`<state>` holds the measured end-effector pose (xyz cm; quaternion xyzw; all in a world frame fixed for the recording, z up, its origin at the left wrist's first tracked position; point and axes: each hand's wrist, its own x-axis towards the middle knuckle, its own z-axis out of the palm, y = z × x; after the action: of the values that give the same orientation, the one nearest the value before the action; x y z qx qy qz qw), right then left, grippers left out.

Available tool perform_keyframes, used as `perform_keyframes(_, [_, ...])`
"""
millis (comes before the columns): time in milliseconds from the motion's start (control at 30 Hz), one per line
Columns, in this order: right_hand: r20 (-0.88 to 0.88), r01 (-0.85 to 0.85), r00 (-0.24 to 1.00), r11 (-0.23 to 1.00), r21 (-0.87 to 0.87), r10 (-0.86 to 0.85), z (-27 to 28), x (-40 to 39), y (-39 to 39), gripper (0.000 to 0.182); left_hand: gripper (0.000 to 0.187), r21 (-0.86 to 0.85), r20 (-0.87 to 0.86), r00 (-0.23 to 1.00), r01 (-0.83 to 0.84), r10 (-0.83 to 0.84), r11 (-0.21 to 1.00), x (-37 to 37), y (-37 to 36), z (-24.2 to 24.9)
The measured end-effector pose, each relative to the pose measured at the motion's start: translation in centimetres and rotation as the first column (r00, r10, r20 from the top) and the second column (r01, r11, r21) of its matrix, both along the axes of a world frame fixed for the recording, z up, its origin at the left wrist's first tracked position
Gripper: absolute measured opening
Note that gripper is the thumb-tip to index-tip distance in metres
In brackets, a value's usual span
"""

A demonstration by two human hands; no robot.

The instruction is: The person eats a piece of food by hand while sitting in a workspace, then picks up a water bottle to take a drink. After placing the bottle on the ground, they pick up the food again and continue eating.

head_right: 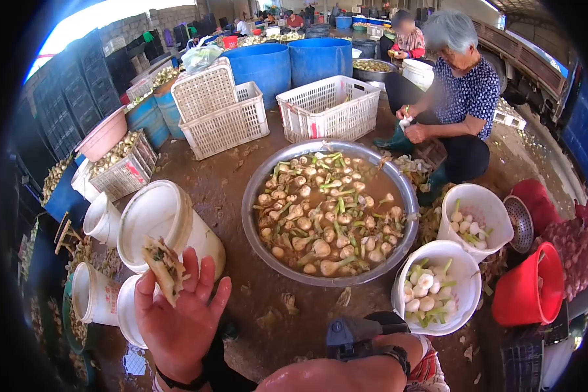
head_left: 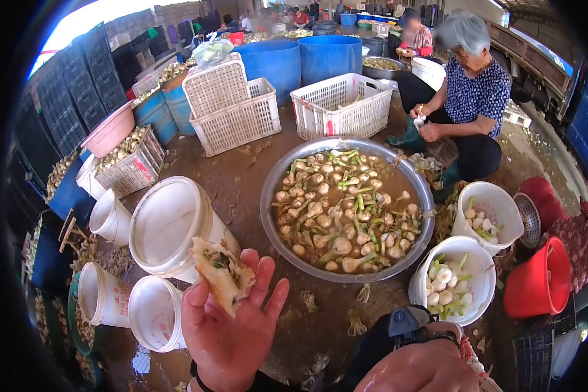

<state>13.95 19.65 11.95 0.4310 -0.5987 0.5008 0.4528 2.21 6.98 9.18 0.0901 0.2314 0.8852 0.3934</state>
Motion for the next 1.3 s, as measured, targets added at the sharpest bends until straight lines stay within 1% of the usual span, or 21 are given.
perform_keyframes(33, [-0.053,0.036,0.998,0.999,-0.002,-0.036,-0.2,-0.2,0.0,0.014,0.035,0.005,-0.006,1.000,0.007,-0.006,1.000,0.1,0.0,0.0])
perform_keyframes(167, [-0.038,0.093,0.995,0.995,0.048,-0.091,-0.4,-0.5,1.1,0.014,0.034,0.004,-0.090,0.996,0.005,-0.005,1.000,0.1,0.2,-0.1])
perform_keyframes(200, [0.102,0.094,0.989,0.989,0.115,-0.105,-0.1,-0.1,1.6,0.018,0.034,0.012,-0.077,0.997,0.001,0.000,1.000,0.1,0.1,0.0])
perform_keyframes(267, [0.374,0.068,0.914,0.968,0.241,-0.158,0.4,0.4,2.2,0.026,0.033,0.028,-0.062,0.998,-0.003,0.005,1.000,0.2,0.1,0.0])
perform_keyframes(333, [0.449,0.261,0.855,0.964,0.058,-0.259,-1.6,-0.9,1.0,0.018,0.034,-0.010,-0.027,0.999,-0.019,0.019,1.000,0.2,0.0,-0.1])
perform_keyframes(367, [0.551,0.298,0.758,0.936,0.185,-0.350,-0.3,-0.8,1.0,0.029,0.034,-0.003,-0.028,0.999,-0.020,0.019,1.000,0.3,0.0,-0.1])
perform_keyframes(400, [0.612,0.332,0.677,0.912,0.242,-0.409,-0.6,-1.1,0.6,0.034,0.035,0.021,-0.043,0.999,-0.005,0.006,1.000,0.3,0.1,-0.1])
perform_keyframes(500, [0.679,0.341,0.625,0.917,0.207,-0.385,-2.2,-2.6,0.1,0.032,0.036,0.014,-0.066,0.998,-0.003,0.004,1.000,0.7,0.0,0.1])
perform_keyframes(567, [0.758,0.312,0.584,0.942,0.123,-0.292,-2.5,-3.2,-0.3,0.031,0.036,-0.008,-0.077,0.997,-0.019,0.018,1.000,1.1,0.2,0.2])
perform_keyframes(667, [0.791,0.335,0.541,0.936,0.110,-0.287,-3.0,-3.4,-0.7,0.036,0.039,0.001,-0.041,0.999,-0.018,0.018,1.000,1.1,0.3,0.0])
perform_keyframes(733, [0.807,0.327,0.533,0.942,0.081,-0.254,-3.1,-3.4,-0.7,0.037,0.044,0.047,-0.063,0.996,0.064,-0.061,0.997,0.7,0.3,-1.1])
perform_keyframes(767, [0.822,0.308,0.530,0.951,0.042,-0.208,-3.2,-3.6,-0.8,0.039,0.046,0.012,-0.061,0.997,0.055,-0.054,0.998,0.8,0.3,-1.1])
perform_keyframes(800, [0.834,0.298,0.505,0.952,0.073,-0.221,-3.5,-3.6,-0.7,0.043,0.048,-0.029,-0.058,0.998,0.030,-0.032,0.999,1.1,0.5,-0.9])
perform_keyframes(833, [0.852,0.283,0.487,0.958,0.052,-0.190,-3.5,-3.6,-0.7,0.041,0.049,-0.049,-0.008,0.998,0.067,-0.068,0.996,1.2,0.4,-0.4])
perform_keyframes(933, [0.890,0.216,0.447,0.976,-0.009,-0.091,-3.2,-3.6,-0.6,0.040,0.052,-0.083,-0.055,0.995,0.076,-0.081,0.994,1.2,0.2,-1.4])
perform_keyframes(1000, [0.926,0.205,0.376,0.978,-0.043,-0.038,-3.1,-3.5,-0.4,0.041,0.053,-0.095,-0.078,0.994,0.067,-0.074,0.993,1.5,0.5,-1.2])
perform_keyframes(1033, [0.914,0.217,0.404,0.973,-0.073,-0.022,-3.5,-3.6,-0.4,0.043,0.053,-0.099,-0.109,0.991,0.067,-0.078,0.993,1.6,0.7,-1.1])
perform_keyframes(1167, [0.928,0.223,0.373,0.970,-0.099,0.009,-3.4,-3.7,-0.5,0.045,0.051,-0.077,-0.124,0.985,0.111,-0.120,0.991,1.7,0.7,-0.9])
perform_keyframes(1233, [0.913,0.250,0.407,0.956,-0.153,0.040,-4.0,-3.9,-0.5,0.042,0.049,-0.110,-0.125,0.991,0.038,-0.052,0.993,2.1,1.1,-1.2])
perform_keyframes(1267, [0.912,0.251,0.407,0.955,-0.157,0.043,-4.4,-4.2,-0.4,0.042,0.049,-0.114,-0.126,0.991,0.039,-0.054,0.993,2.2,1.2,-1.4])
perform_keyframes(1300, [0.881,0.255,0.464,0.938,-0.234,0.093,-4.8,-4.6,-0.5,0.038,0.049,-0.113,-0.138,0.989,0.035,-0.051,0.993,2.2,1.4,-1.6])
